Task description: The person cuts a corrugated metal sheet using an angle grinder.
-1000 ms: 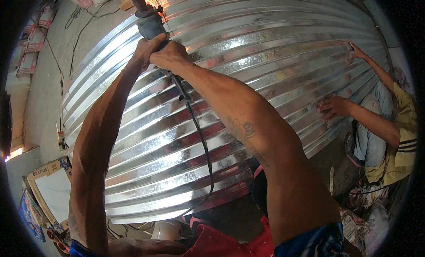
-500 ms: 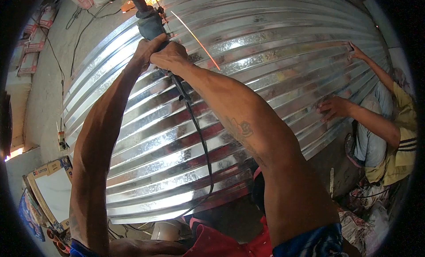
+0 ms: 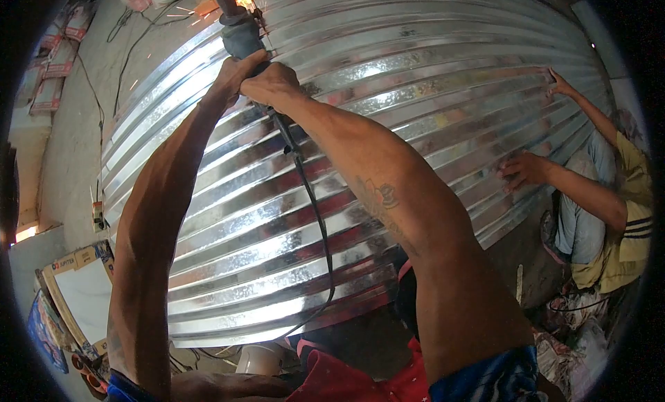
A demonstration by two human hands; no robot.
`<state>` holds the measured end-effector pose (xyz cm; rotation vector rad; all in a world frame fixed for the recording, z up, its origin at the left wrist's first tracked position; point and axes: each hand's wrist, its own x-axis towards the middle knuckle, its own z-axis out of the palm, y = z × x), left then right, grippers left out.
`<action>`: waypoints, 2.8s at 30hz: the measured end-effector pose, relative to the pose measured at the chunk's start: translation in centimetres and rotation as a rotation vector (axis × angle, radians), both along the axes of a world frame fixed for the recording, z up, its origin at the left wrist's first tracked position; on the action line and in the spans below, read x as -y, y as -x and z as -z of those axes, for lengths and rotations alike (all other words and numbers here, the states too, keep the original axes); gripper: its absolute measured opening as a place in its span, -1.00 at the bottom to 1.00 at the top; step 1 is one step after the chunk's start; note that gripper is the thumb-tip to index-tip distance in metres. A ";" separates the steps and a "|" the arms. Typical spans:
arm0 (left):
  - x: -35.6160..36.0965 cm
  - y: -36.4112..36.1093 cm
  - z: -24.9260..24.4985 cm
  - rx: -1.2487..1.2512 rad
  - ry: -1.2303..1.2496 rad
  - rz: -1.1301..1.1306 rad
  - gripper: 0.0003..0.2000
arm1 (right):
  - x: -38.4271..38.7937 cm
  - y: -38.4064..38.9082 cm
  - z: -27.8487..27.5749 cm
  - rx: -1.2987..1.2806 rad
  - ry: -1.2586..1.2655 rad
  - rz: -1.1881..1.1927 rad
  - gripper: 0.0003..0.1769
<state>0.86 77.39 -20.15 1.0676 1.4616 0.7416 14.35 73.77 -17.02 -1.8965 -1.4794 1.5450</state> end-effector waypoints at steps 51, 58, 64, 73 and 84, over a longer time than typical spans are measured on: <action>1.8 -1.5 -2.5 0.019 0.028 -0.063 -0.55 | 0.2 -0.2 0.4 -0.015 0.016 0.013 -0.32; 1.1 -1.1 -1.5 -0.080 0.045 -0.065 -0.48 | 0.5 -0.5 -0.7 -0.017 0.069 0.004 -0.32; 0.7 -0.9 -1.0 -0.051 0.015 -0.069 -0.46 | 0.4 -0.2 -0.4 0.006 0.010 0.020 -0.42; 1.1 -1.3 -2.0 -0.078 0.073 -0.093 -0.48 | 0.3 -0.3 0.0 -0.023 0.006 -0.029 -0.33; 0.9 -1.2 -2.2 -0.035 -0.001 -0.056 -0.52 | -0.4 0.1 1.0 -0.054 0.006 0.022 -0.33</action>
